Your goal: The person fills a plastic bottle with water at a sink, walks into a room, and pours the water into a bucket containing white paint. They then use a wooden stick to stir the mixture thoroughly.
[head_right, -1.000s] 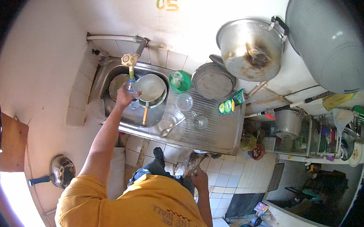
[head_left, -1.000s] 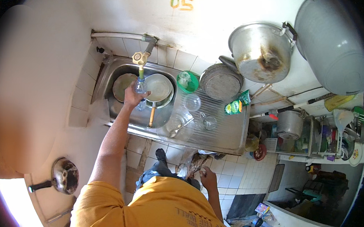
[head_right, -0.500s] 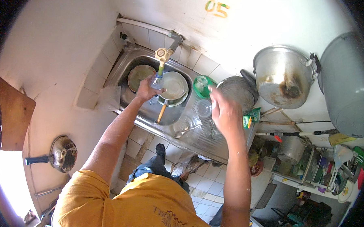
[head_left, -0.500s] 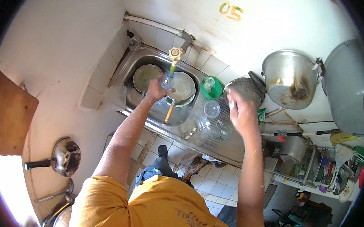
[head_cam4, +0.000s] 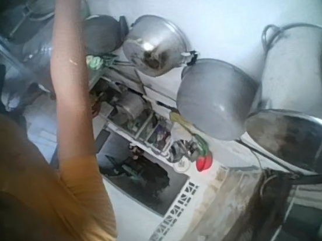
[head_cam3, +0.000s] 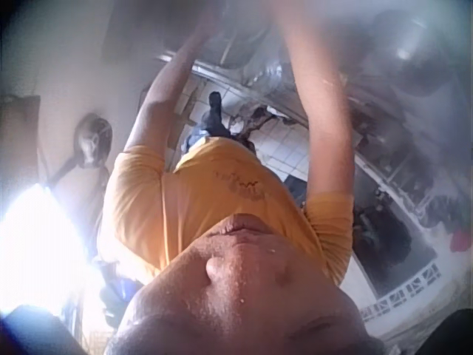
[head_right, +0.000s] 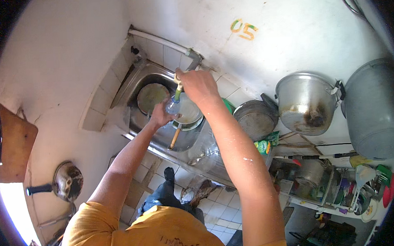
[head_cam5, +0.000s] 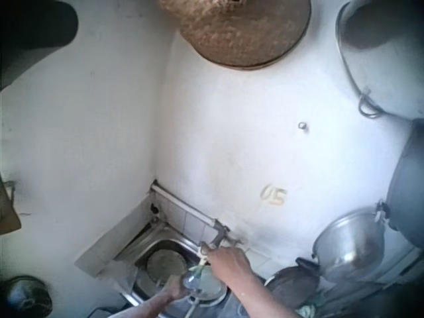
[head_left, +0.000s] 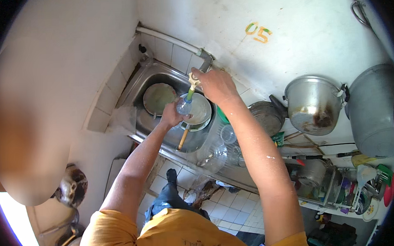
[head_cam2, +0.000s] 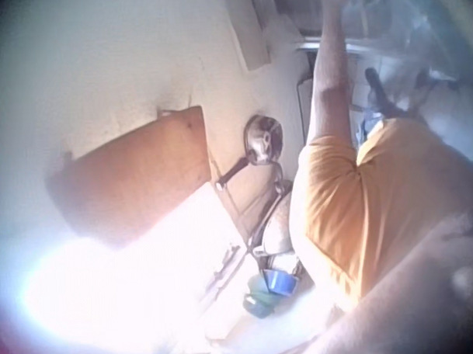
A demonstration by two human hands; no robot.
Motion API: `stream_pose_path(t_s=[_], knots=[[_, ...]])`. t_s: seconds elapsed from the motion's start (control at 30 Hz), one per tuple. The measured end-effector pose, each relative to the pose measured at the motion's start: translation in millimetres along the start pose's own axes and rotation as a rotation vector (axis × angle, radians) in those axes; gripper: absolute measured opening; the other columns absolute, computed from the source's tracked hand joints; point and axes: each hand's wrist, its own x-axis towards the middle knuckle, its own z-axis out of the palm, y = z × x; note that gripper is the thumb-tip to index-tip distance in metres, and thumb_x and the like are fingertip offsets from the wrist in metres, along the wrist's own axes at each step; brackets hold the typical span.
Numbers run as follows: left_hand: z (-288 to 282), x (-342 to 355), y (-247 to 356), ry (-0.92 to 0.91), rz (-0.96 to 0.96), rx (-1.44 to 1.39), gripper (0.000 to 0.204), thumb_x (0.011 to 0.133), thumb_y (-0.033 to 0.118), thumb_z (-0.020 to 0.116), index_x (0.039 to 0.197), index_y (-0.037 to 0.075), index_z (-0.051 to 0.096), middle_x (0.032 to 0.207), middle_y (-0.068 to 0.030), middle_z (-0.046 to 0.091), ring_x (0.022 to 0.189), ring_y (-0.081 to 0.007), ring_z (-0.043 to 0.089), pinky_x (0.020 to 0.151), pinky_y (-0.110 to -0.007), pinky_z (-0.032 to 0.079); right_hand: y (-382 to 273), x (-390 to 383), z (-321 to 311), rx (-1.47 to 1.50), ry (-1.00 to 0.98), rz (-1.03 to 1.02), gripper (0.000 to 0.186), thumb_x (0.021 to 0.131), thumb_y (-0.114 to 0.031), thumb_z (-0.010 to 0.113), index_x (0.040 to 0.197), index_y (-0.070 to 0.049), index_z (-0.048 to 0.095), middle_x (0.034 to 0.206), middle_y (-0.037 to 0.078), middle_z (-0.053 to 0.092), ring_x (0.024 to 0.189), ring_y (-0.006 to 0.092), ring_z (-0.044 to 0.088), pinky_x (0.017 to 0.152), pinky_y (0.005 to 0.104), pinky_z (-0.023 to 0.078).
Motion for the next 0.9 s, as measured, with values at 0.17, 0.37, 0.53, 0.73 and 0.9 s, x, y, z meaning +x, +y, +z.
stream_pose_path(t_s=[0.17, 0.37, 0.53, 0.73, 0.9], knots=[[-1.1, -4.1, -2.8, -0.003, 0.007, 0.011, 0.091, 0.063, 0.04, 0.093, 0.136, -0.004, 0.061, 0.126, -0.0261, 0.07, 0.118, -0.038, 0.068, 0.105, -0.044, 0.051, 0.7, 10.8, 1.2, -0.077, -0.03, -0.032, 0.041, 0.095, -0.01, 0.062, 0.134, -0.022, 0.068, 0.088, 0.014, 0.075, 0.086, 0.0327, 0.075, 0.072, 0.0468, 0.059], [-3.4, -0.7, -1.3, -0.028, -0.027, 0.053, 0.093, 0.061, 0.04, 0.093, 0.136, -0.004, 0.061, 0.122, -0.0275, 0.071, 0.116, -0.0381, 0.069, 0.104, -0.043, 0.052, 1.7, 21.9, -17.2, -0.199, -0.07, -0.116, 0.039, 0.098, -0.009, 0.056, 0.131, -0.024, 0.07, 0.087, 0.011, 0.075, 0.082, 0.0306, 0.076, 0.067, 0.0446, 0.058], [-3.1, 3.8, -3.7, -0.038, -0.04, 0.02, 0.09, 0.061, 0.04, 0.093, 0.134, -0.002, 0.063, 0.119, -0.027, 0.072, 0.113, -0.039, 0.07, 0.102, -0.044, 0.053, 3.9, 27.5, -18.7, -0.222, -0.096, -0.15, 0.037, 0.097, -0.011, 0.057, 0.128, -0.025, 0.072, 0.086, 0.01, 0.075, 0.082, 0.0308, 0.075, 0.068, 0.0441, 0.059], [-1.2, 6.7, -8.0, -0.017, -0.011, 0.041, 0.089, 0.061, 0.042, 0.094, 0.133, 0.001, 0.063, 0.121, -0.0258, 0.072, 0.115, -0.0406, 0.069, 0.102, -0.045, 0.053, 3.5, 36.4, -10.2, -0.209, -0.043, -0.19, 0.028, 0.095, -0.012, 0.059, 0.114, -0.021, 0.077, 0.087, 0.011, 0.075, 0.086, 0.0323, 0.075, 0.071, 0.0451, 0.059], [3.4, 9.8, -10.7, 0.003, 0.021, 0.025, 0.09, 0.061, 0.041, 0.095, 0.135, 0.001, 0.062, 0.122, -0.0253, 0.072, 0.117, -0.041, 0.068, 0.102, -0.046, 0.052, 3.0, 39.4, -12.6, -0.236, -0.077, -0.189, 0.024, 0.095, -0.012, 0.059, 0.11, -0.02, 0.077, 0.088, 0.011, 0.075, 0.087, 0.0328, 0.075, 0.072, 0.0452, 0.059]])
